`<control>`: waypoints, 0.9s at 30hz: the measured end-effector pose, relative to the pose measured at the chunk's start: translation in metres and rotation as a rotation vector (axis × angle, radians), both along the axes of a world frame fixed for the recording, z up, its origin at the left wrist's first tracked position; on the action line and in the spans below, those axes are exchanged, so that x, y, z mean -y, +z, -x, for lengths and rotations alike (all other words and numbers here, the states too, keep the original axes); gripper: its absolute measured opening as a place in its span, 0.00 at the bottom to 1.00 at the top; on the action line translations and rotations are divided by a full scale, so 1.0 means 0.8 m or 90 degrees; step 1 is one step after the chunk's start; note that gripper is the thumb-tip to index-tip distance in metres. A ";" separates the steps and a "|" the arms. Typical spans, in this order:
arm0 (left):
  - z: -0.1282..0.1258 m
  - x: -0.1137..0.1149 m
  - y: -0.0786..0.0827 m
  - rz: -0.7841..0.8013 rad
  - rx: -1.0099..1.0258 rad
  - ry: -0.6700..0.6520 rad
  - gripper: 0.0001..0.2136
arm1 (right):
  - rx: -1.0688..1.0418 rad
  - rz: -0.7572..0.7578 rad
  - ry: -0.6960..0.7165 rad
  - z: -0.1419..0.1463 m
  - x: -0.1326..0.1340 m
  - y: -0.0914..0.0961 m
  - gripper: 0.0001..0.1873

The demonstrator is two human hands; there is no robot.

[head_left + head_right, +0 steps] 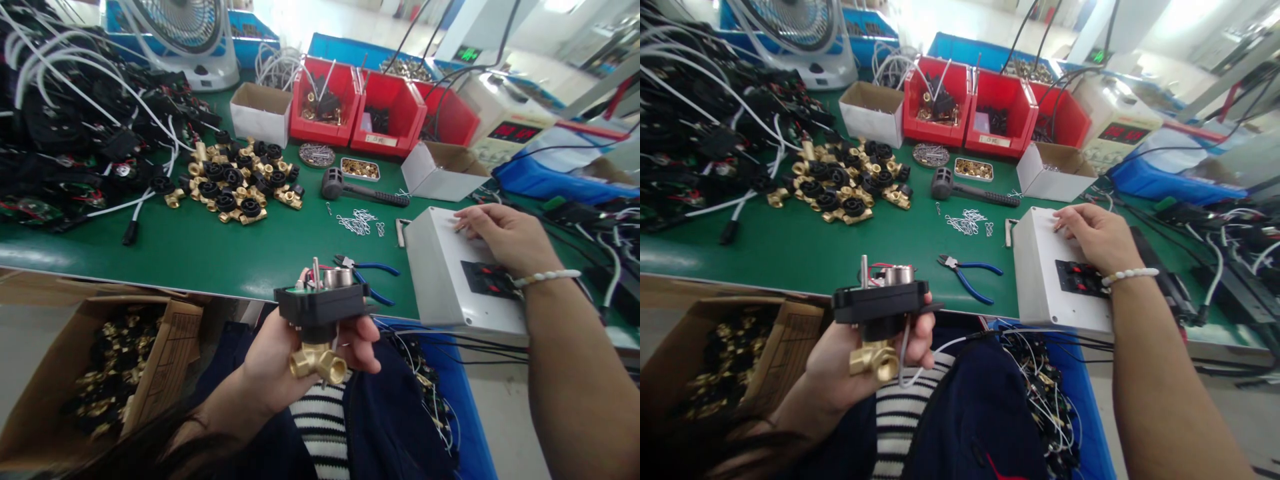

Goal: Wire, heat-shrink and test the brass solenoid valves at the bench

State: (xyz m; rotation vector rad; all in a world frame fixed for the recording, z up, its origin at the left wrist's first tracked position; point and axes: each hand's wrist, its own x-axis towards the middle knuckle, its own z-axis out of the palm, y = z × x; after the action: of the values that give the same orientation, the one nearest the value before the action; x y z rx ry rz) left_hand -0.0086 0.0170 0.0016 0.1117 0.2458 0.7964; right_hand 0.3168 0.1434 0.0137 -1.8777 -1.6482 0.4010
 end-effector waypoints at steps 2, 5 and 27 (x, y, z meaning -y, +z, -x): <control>-0.002 0.000 0.002 0.001 -0.041 -0.004 0.17 | -0.003 -0.005 0.003 0.001 0.001 0.000 0.31; -0.006 0.003 0.004 0.021 -0.095 0.007 0.25 | -0.006 -0.010 0.003 -0.001 0.001 -0.001 0.33; -0.004 0.004 0.001 -0.001 -0.110 -0.005 0.27 | -0.004 -0.019 0.010 -0.001 0.003 -0.001 0.30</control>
State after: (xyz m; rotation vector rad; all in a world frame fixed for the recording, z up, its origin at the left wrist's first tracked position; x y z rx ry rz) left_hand -0.0053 0.0138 0.0025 0.1835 0.4070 0.7795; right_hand 0.3178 0.1409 0.0133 -1.8405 -1.6566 0.3858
